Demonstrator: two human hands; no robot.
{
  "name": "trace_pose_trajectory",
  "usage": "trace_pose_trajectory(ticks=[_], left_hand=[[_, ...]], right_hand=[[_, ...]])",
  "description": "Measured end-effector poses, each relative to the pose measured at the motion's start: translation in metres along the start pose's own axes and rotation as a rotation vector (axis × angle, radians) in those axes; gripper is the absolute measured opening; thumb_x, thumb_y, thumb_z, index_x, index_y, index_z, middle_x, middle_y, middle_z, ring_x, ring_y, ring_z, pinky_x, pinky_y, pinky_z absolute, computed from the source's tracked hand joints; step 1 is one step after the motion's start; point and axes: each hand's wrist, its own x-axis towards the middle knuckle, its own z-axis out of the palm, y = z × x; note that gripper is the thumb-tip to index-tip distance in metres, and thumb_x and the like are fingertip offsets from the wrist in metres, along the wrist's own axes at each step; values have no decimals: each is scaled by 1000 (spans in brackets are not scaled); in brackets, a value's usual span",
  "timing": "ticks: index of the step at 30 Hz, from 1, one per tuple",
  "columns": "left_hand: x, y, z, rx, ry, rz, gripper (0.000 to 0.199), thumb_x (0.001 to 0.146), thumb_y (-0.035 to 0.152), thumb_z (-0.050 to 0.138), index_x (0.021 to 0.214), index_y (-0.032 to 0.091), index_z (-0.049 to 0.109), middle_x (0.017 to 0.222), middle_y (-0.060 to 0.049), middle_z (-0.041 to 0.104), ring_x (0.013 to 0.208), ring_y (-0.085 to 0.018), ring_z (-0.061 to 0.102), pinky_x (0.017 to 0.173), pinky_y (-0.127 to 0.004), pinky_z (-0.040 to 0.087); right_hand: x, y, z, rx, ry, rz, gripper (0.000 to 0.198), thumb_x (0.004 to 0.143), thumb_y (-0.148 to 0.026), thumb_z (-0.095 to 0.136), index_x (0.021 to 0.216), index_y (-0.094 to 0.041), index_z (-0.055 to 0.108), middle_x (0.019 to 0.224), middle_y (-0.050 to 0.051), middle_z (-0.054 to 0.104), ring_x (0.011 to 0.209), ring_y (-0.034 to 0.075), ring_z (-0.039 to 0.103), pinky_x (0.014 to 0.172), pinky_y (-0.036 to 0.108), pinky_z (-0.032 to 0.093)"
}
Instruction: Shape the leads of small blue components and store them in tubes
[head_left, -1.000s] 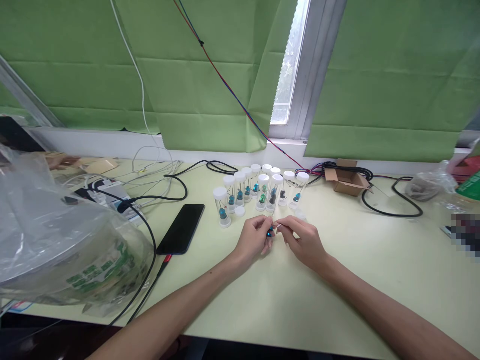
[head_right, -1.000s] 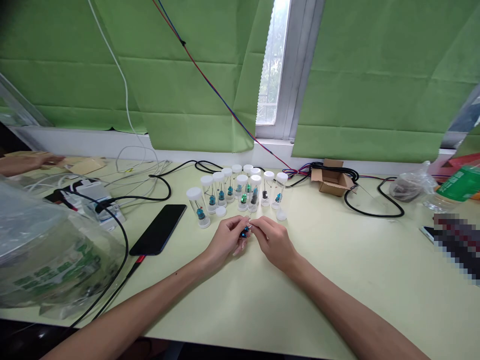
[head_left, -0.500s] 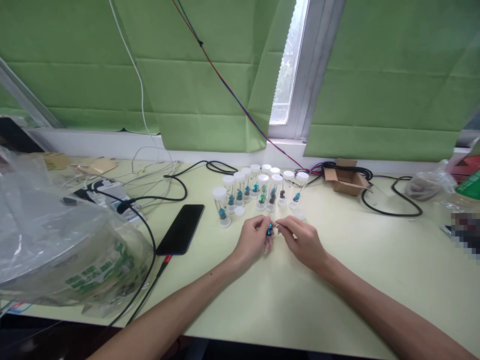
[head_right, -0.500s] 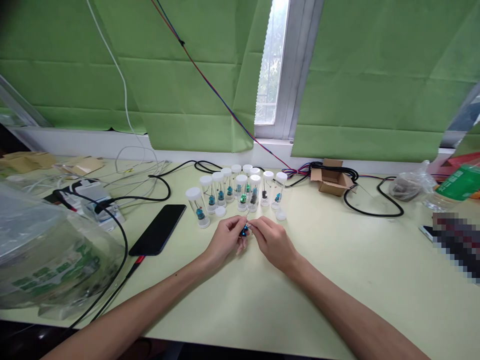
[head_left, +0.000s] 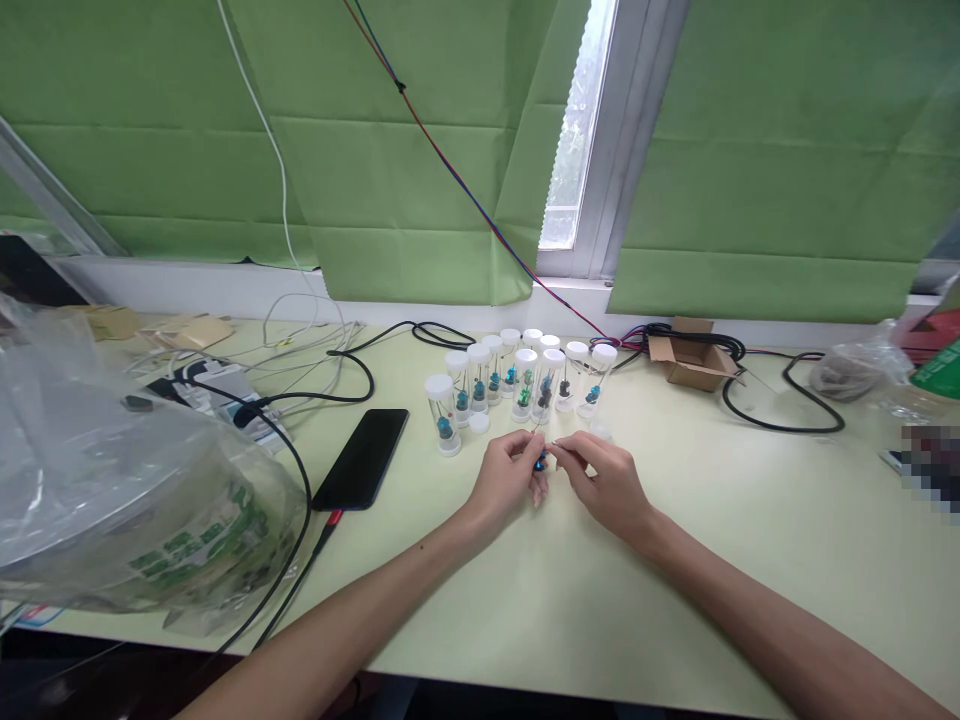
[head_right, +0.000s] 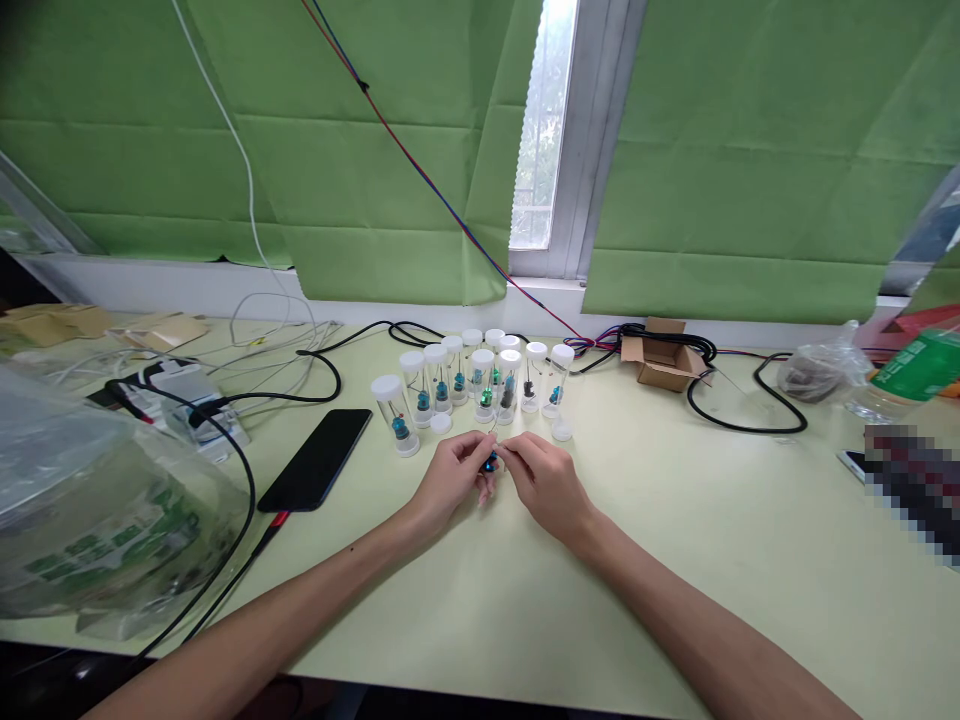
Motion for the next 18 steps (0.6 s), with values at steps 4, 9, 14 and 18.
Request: trace_pose_trajectory(ticks=[4, 9, 14, 18], left_hand=[[0, 0, 0, 10, -4, 3, 39, 85, 52, 60, 71, 16, 57, 50, 3, 52, 37, -10, 49, 39, -22, 40], [-1, 1, 0, 17, -7, -7, 38, 85, 50, 60, 68, 17, 55, 50, 3, 52, 35, -9, 48, 38, -22, 38], [-1, 2, 1, 20, -24, -24, 33, 87, 42, 58, 66, 17, 53, 48, 3, 52, 35, -9, 47, 38, -22, 37], [-1, 3, 1, 3, -37, -48, 28, 87, 36, 58, 67, 17, 54, 48, 3, 52, 35, -9, 47, 39, -22, 37]], right_hand=[[-1, 1, 1, 5, 0, 20, 24, 99, -26, 48, 77, -21, 59, 65, 1, 58, 56, 13, 50, 51, 25, 42], [-2, 2, 1, 0, -12, 34, 26, 99, -27, 48, 76, -20, 57, 64, 1, 57, 54, 12, 46, 47, 24, 39], [-1, 0, 2, 33, -10, 63, 22, 97, -26, 50, 79, -20, 59, 65, 1, 55, 54, 12, 44, 48, 25, 38], [-1, -1, 1, 92, -17, 86, 17, 96, -24, 52, 82, -20, 60, 69, 1, 59, 55, 12, 47, 53, 25, 41]])
